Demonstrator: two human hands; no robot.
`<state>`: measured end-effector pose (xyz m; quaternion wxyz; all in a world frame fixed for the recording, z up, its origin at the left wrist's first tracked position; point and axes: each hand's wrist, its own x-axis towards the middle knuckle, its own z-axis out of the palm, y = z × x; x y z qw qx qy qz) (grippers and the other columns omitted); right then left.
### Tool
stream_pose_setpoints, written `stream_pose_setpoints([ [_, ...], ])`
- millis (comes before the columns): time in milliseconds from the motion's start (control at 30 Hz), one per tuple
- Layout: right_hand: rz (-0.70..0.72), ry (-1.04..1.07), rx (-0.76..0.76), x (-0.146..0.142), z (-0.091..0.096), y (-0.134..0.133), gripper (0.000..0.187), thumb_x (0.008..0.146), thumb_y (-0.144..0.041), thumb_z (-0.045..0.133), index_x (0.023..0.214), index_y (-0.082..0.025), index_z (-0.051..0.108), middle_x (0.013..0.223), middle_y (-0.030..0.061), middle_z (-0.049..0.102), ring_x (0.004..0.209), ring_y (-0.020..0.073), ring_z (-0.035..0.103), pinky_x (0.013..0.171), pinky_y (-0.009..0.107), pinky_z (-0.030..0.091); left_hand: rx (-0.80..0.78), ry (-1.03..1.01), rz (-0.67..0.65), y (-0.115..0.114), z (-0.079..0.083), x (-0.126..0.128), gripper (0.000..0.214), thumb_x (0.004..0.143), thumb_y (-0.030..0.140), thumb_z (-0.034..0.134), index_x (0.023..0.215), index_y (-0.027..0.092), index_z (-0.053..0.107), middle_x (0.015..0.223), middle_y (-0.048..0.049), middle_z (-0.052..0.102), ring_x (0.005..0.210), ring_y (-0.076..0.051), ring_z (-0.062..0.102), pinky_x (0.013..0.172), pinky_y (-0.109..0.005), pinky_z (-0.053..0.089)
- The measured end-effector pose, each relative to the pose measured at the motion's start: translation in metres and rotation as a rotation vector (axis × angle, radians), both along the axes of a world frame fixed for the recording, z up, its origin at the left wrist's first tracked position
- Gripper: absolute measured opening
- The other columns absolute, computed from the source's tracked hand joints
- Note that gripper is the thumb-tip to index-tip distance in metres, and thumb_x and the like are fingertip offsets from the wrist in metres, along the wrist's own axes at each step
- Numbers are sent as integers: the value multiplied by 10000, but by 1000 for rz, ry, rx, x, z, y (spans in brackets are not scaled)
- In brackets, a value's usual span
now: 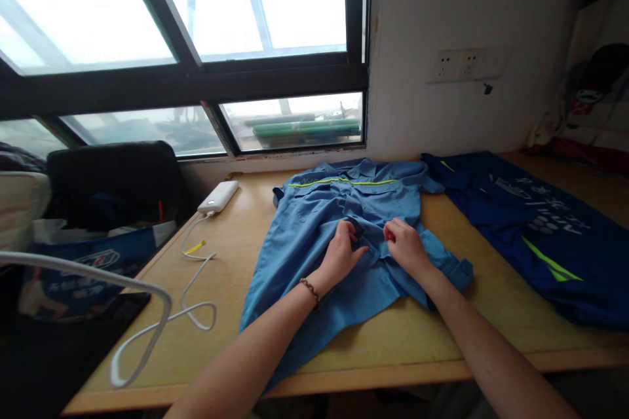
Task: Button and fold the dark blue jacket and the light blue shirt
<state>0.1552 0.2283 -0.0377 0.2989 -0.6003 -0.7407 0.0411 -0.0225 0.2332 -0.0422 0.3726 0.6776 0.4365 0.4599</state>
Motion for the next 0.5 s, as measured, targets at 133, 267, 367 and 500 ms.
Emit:
stream_pose_setpoints([
  [133,200,-84,-108,-8,7,-9,154,631,-142,529,772,-200,551,794,19,544,759,156,501,625,226,344,106,240,-214,2,3,-3,244,558,209,722,768,207,599,850,-49,543,822,-208,481,784,-304,368],
  [267,199,-117,-181,-8,4,-9,254,607,-222,594,860,-213,579,852,23,559,815,177,506,618,231,333,158,339,-256,6,-1,-5,215,599,205,696,802,230,628,909,-62,553,873,-226,479,809,-322,354],
  [367,184,-106,-213,-7,3,-7,228,651,-187,546,868,-231,604,772,5,566,727,149,522,578,224,315,133,353,-224,9,-3,-7,230,587,209,705,806,248,647,931,-57,559,919,-239,476,849,-349,331],
  [500,164,-126,-189,-4,2,-6,289,639,-97,493,845,-245,630,757,6,564,696,137,520,575,224,306,83,353,-233,11,1,-14,273,546,196,726,803,272,675,927,-51,576,946,-257,478,899,-386,289],
])
